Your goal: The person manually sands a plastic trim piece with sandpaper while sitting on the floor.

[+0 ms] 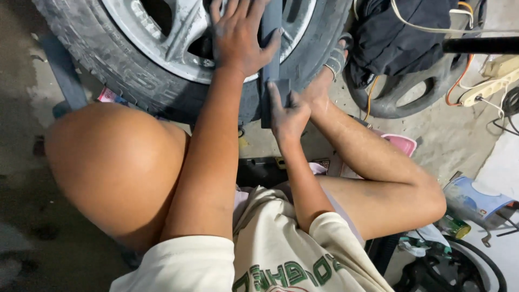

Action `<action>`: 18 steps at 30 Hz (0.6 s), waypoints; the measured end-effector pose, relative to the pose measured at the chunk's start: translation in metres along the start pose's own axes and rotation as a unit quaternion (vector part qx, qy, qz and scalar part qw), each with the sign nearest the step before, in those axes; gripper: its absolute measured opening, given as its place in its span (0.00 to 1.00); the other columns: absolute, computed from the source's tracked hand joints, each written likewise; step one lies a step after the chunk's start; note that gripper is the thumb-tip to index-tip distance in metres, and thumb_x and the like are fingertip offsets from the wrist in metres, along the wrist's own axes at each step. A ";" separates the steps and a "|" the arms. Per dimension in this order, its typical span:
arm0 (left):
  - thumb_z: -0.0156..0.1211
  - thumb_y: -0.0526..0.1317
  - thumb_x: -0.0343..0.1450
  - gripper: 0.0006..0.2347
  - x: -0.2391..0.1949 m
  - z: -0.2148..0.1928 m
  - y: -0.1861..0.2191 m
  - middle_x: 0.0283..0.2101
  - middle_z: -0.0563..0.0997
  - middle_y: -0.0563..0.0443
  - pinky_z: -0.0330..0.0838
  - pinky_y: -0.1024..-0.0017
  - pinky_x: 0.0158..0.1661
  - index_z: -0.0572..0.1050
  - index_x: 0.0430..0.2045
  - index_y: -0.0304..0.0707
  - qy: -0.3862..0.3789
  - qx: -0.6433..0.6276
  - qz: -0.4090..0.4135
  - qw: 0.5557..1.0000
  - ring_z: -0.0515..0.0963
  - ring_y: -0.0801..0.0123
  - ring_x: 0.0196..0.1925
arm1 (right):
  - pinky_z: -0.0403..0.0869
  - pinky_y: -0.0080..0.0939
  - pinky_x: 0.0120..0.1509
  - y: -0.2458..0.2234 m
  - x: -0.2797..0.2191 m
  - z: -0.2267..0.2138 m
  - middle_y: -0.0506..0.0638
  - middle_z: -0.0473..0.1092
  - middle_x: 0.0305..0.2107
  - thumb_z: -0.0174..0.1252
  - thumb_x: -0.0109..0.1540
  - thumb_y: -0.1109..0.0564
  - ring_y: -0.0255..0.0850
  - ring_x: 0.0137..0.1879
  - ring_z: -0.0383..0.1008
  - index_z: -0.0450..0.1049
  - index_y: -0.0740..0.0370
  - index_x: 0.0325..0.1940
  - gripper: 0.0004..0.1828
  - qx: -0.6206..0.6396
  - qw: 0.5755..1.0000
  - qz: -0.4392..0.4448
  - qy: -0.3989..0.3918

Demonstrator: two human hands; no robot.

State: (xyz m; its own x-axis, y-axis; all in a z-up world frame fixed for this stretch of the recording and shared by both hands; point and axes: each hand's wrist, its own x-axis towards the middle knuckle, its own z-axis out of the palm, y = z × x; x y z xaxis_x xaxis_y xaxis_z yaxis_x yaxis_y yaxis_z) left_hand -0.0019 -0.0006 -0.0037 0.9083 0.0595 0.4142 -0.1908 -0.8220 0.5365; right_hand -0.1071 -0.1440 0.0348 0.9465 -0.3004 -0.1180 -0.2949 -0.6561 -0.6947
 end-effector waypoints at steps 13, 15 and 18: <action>0.75 0.46 0.67 0.24 0.006 -0.004 0.000 0.53 0.79 0.46 0.52 0.53 0.60 0.73 0.55 0.43 0.006 -0.008 0.013 1.000 0.73 0.54 0.54 | 0.66 0.34 0.26 0.017 -0.011 -0.014 0.44 0.70 0.17 0.66 0.62 0.50 0.30 0.23 0.60 0.77 0.72 0.26 0.20 0.035 0.998 0.038 -0.020; 0.76 0.46 0.67 0.25 0.003 -0.004 -0.002 0.57 0.78 0.45 0.49 0.53 0.64 0.72 0.57 0.42 -0.006 -0.009 0.007 1.000 0.72 0.55 0.61 | 0.69 0.30 0.30 0.022 -0.010 -0.014 0.44 0.73 0.21 0.65 0.63 0.51 0.28 0.26 0.63 0.79 0.71 0.30 0.18 0.078 0.992 0.091 -0.044; 0.73 0.48 0.68 0.24 -0.001 0.007 -0.001 0.52 0.80 0.46 0.52 0.52 0.59 0.73 0.56 0.44 -0.007 -0.013 0.003 1.000 0.75 0.51 0.51 | 0.68 0.35 0.27 0.017 0.006 -0.012 0.45 0.68 0.17 0.68 0.60 0.48 0.32 0.24 0.61 0.74 0.71 0.22 0.23 0.035 0.993 0.115 -0.016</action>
State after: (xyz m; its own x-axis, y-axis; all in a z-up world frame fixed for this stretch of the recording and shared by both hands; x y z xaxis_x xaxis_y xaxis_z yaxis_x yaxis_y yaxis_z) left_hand -0.0003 -0.0038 -0.0097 0.9123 0.0471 0.4069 -0.2054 -0.8068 0.5540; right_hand -0.1084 -0.1651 0.0306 0.8596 -0.4135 -0.3001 -0.4941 -0.5231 -0.6945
